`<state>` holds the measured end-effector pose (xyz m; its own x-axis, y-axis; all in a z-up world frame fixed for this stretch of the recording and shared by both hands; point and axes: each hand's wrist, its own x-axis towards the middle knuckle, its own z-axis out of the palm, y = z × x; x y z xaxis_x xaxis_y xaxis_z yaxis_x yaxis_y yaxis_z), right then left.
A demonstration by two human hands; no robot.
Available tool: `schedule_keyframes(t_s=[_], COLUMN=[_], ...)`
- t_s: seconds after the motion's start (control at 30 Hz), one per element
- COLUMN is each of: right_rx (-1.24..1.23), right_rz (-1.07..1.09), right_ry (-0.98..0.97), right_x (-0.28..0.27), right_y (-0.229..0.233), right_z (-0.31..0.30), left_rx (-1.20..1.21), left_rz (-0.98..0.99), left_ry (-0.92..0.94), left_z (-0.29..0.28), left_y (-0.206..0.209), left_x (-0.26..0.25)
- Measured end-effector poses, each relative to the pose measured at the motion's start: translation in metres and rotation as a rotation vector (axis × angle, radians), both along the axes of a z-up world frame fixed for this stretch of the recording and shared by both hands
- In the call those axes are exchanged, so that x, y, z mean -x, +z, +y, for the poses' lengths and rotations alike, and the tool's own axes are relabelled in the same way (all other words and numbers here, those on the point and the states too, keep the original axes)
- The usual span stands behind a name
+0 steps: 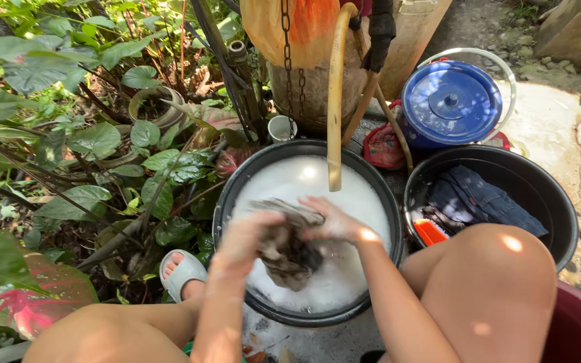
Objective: The person scrubs a patterned garment in a basin of soapy water, wrings it out, and then moves it to a separate bucket of water for rinsing.
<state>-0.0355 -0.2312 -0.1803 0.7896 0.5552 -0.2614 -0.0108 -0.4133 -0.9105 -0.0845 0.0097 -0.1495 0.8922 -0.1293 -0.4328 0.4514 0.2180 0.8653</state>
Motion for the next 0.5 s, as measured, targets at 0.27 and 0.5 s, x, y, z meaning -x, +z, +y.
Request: schedule_keyframes(t_s=[0.27, 0.5], right_rx=[-0.154, -0.177], right_rz=[-0.209, -0.524], right_ry=[-0.212, -0.340], right_x=[0.013, 0.025], right_y=[-0.079, -0.049], right_z=[0.021, 0.097], left_rx=[0.149, 0.153], left_rz=[0.337, 0.092], left_ry=[0.588, 0.439], left_z=[-0.011, -0.096], left_y=[0.016, -0.028], left_x=[0.001, 0.020])
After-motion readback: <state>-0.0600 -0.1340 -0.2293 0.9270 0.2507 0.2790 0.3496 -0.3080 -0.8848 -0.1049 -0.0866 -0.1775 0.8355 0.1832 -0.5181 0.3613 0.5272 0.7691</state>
